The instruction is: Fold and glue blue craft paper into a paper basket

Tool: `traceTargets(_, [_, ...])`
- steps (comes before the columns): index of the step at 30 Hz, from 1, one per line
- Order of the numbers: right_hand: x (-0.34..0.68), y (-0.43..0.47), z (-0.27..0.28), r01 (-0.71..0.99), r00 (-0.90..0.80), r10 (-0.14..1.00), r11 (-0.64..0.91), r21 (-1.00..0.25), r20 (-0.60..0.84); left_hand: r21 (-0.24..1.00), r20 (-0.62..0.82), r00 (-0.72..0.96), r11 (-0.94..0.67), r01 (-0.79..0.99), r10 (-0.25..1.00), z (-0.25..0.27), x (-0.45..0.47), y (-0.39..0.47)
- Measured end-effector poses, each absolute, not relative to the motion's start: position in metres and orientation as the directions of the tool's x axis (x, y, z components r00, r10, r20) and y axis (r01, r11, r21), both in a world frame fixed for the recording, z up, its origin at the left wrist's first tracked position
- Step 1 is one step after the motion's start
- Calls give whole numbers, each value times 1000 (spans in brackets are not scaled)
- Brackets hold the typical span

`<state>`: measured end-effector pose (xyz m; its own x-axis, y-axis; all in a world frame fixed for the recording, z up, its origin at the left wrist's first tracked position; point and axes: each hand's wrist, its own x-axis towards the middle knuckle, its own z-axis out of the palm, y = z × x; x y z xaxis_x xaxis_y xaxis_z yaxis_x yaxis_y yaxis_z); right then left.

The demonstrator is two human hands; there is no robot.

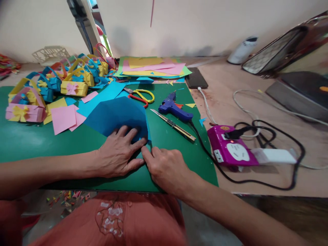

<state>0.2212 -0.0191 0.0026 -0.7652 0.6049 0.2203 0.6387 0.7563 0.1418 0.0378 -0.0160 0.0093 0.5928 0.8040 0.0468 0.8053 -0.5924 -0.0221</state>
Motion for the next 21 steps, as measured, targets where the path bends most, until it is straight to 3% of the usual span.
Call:
traceTargets(17, [221, -18, 3, 624, -766, 580, 775, 102, 279, -25, 31, 640, -639, 769, 768, 7, 28, -22])
traceTargets(21, [220, -19, 8, 556, -790, 505, 829, 59, 347, -21, 36, 642, -642, 767, 766, 6, 28, -23])
